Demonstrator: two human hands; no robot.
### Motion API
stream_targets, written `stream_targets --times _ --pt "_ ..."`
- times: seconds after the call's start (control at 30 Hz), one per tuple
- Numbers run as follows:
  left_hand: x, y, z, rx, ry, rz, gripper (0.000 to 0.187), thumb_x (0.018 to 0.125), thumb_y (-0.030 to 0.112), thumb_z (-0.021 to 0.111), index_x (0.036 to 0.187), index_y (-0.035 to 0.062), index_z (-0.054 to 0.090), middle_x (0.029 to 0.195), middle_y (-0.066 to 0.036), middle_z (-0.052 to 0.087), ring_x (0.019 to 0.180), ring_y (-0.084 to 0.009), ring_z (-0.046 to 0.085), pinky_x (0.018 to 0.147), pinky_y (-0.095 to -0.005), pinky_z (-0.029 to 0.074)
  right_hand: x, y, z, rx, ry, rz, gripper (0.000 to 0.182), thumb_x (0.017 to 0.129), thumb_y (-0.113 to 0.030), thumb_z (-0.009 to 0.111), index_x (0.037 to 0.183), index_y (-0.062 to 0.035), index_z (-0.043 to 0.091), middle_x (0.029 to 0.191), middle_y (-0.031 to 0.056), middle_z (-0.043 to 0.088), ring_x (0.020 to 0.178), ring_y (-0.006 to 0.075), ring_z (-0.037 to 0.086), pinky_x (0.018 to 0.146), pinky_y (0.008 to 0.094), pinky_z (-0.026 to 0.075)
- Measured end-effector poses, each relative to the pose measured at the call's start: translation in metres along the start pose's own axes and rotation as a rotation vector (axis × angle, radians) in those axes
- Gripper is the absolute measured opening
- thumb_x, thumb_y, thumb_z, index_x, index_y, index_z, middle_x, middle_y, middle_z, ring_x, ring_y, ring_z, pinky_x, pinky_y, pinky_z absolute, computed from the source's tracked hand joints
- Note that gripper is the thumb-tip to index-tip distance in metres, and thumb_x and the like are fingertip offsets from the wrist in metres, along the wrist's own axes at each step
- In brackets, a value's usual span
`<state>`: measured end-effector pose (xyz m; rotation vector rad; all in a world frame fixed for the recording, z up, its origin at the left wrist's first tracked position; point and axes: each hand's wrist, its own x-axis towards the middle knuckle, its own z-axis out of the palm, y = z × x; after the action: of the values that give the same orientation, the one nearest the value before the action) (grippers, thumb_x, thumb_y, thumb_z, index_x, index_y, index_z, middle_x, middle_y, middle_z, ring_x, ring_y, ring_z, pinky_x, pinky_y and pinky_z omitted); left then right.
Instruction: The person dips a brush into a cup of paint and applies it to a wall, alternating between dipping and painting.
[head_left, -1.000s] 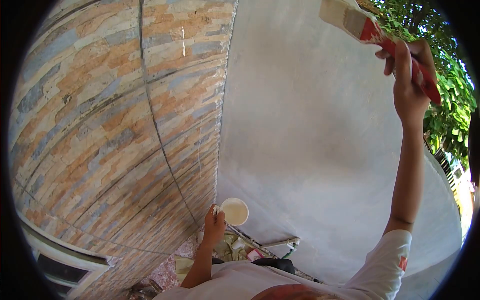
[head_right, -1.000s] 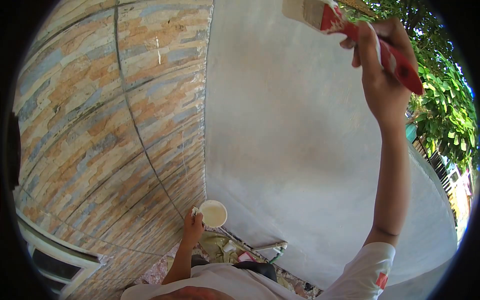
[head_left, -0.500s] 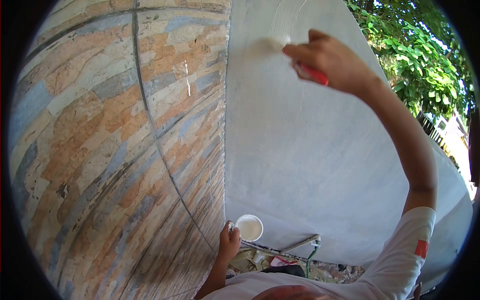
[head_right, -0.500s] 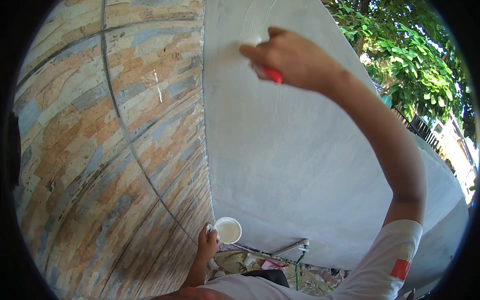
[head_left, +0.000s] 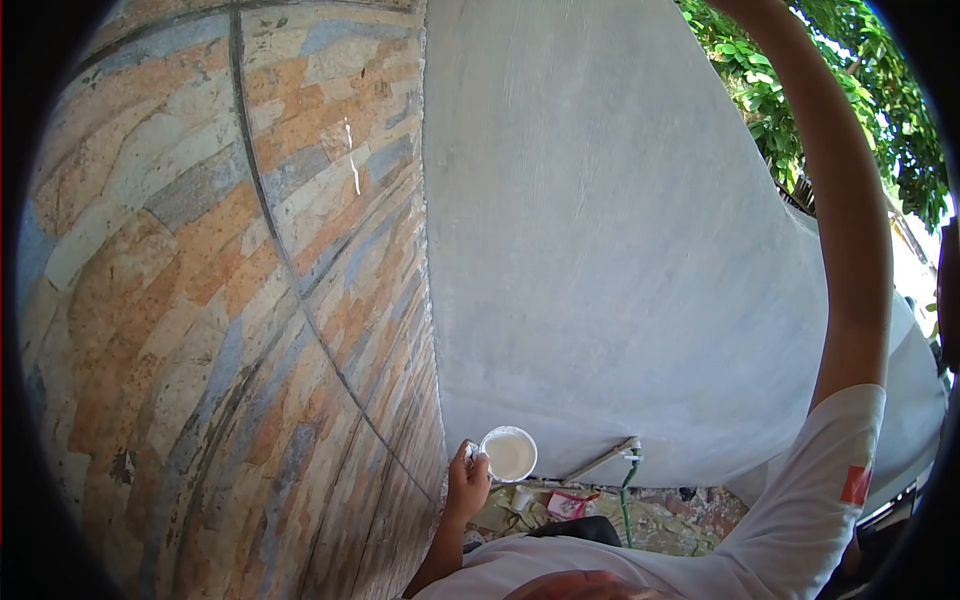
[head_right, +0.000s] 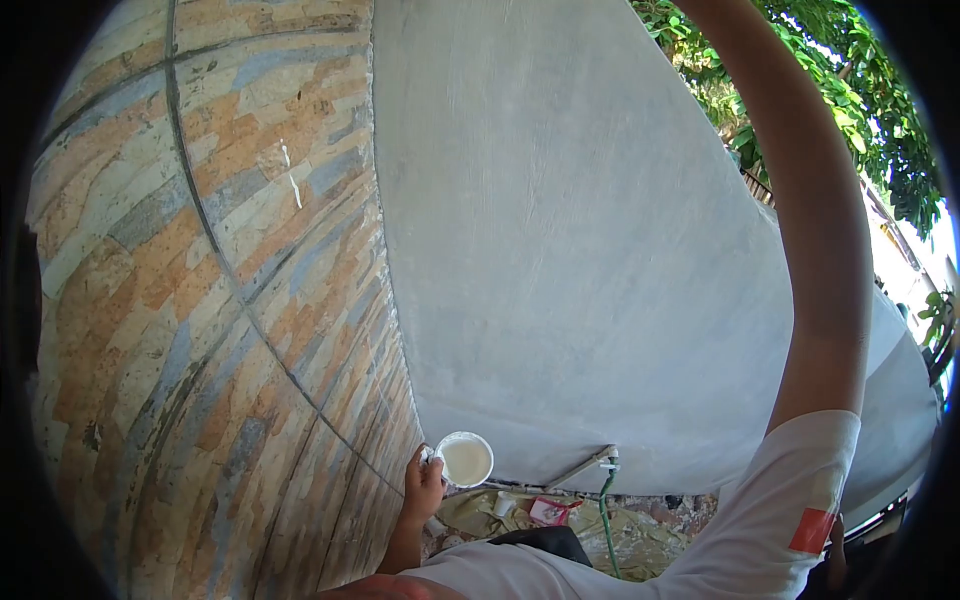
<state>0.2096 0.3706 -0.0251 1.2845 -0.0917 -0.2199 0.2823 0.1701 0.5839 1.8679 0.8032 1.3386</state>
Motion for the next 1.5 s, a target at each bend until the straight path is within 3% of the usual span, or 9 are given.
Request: stream_targets --times 0.13,0.27,0.63,0.7,0.93,1.13,1.3,1.4,1.5 --pt "0.003 -0.009 -0.014 -0.026 -0.033 -0.006 0.043 0.093 0.012 0.05 0.13 -0.0038 0.037 0.073 -0.001 0.053 0.054 -0.0039 0.046 0.043 -0.0209 0.038 -0.066 -0.069 0.051 0.069 -0.143 -0.164 0.027 0.083 -0.014 0.061 0.106 -0.0023 0.059 0.082 0.0074 0.064 0.071 0.0187 0.06 0.077 0.0323 0.047" --pt "0.006 -0.012 -0.025 -0.038 0.004 0.003 0.041 0.093 0.012 0.05 0.127 -0.0081 0.039 0.071 0.0 0.052 0.055 -0.0034 0.046 0.045 -0.0209 0.038 -0.11 -0.169 0.052 0.359 -0.365 -0.326 0.013 0.081 -0.016 0.061 0.081 -0.0078 0.05 0.063 0.0052 0.06 0.057 0.0194 0.059 0.069 0.029 0.048" --pt "0.002 -0.003 -0.033 0.04 -0.036 -0.022 0.043 0.093 0.015 0.05 0.132 0.001 0.038 0.082 -0.003 0.054 0.062 -0.0058 0.048 0.047 -0.0219 0.04 -0.034 -0.035 0.02 -0.027 -0.069 -0.004 0.014 0.083 -0.008 0.06 0.081 -0.009 0.047 0.06 0.0044 0.052 0.055 0.0214 0.052 0.064 0.032 0.041" --pt "-0.001 -0.002 -0.028 -0.035 0.043 -0.026 0.039 0.093 0.011 0.049 0.128 -0.0052 0.04 0.071 0.0 0.051 0.055 -0.0035 0.045 0.046 -0.0207 0.038 -0.063 -0.065 0.064 -0.076 0.028 -0.1 0.02 0.078 -0.013 0.064 0.095 -0.0052 0.056 0.083 0.0057 0.062 0.073 0.0195 0.06 0.073 0.0342 0.045" --pt "-0.004 -0.005 -0.036 -0.015 0.04 -0.022 0.042 0.093 0.013 0.051 0.129 -0.0052 0.039 0.071 -0.001 0.051 0.055 -0.0042 0.046 0.047 -0.0201 0.039 -0.097 -0.194 0.079 0.453 -0.409 -0.365 0.013 0.083 -0.014 0.061 0.079 -0.0094 0.049 0.065 0.0057 0.061 0.063 0.0162 0.063 0.078 0.0299 0.051" --pt "0.0 0.001 -0.039 -0.019 0.007 0.013 0.036 0.093 0.01 0.049 0.125 -0.005 0.041 0.071 0.0 0.05 0.056 -0.0033 0.046 0.046 -0.0203 0.038 -0.041 -0.026 0.062 0.469 -0.112 0.102 0.028 0.084 -0.016 0.062 0.107 0.0006 0.06 0.094 0.0116 0.066 0.069 0.0226 0.06 0.072 0.0327 0.047" --pt "-0.002 0.001 -0.037 -0.013 0.043 0.01 0.037 0.092 0.01 0.05 0.124 -0.0057 0.041 0.071 0.0 0.051 0.055 -0.0033 0.045 0.045 -0.0208 0.037 -0.006 0.007 0.014 0.069 0.205 -0.15 0.012 0.082 -0.008 0.062 0.085 -0.0074 0.051 0.062 0.005 0.052 0.054 0.0218 0.053 0.054 0.0372 0.042" --pt "-0.003 -0.005 -0.037 -0.005 0.065 0.0 0.04 0.092 0.01 0.05 0.127 -0.0068 0.039 0.071 -0.001 0.052 0.055 -0.0036 0.046 0.045 -0.0209 0.037 -0.056 -0.034 0.062 0.046 0.103 -0.155 0.027 0.083 -0.015 0.063 0.104 0.0006 0.06 0.09 0.0097 0.065 0.067 0.0227 0.057 0.069 0.0326 0.046" --pt "-0.003 -0.01 -0.041 0.001 0.033 -0.012 0.043 0.093 0.011 0.05 0.129 -0.0076 0.037 0.072 -0.002 0.053 0.055 -0.004 0.046 0.045 -0.0209 0.038 -0.086 -0.131 0.046 0.328 -0.3 -0.2 0.016 0.083 -0.015 0.06 0.093 -0.0031 0.058 0.073 0.0071 0.062 0.062 0.0211 0.057 0.071 0.0318 0.046"
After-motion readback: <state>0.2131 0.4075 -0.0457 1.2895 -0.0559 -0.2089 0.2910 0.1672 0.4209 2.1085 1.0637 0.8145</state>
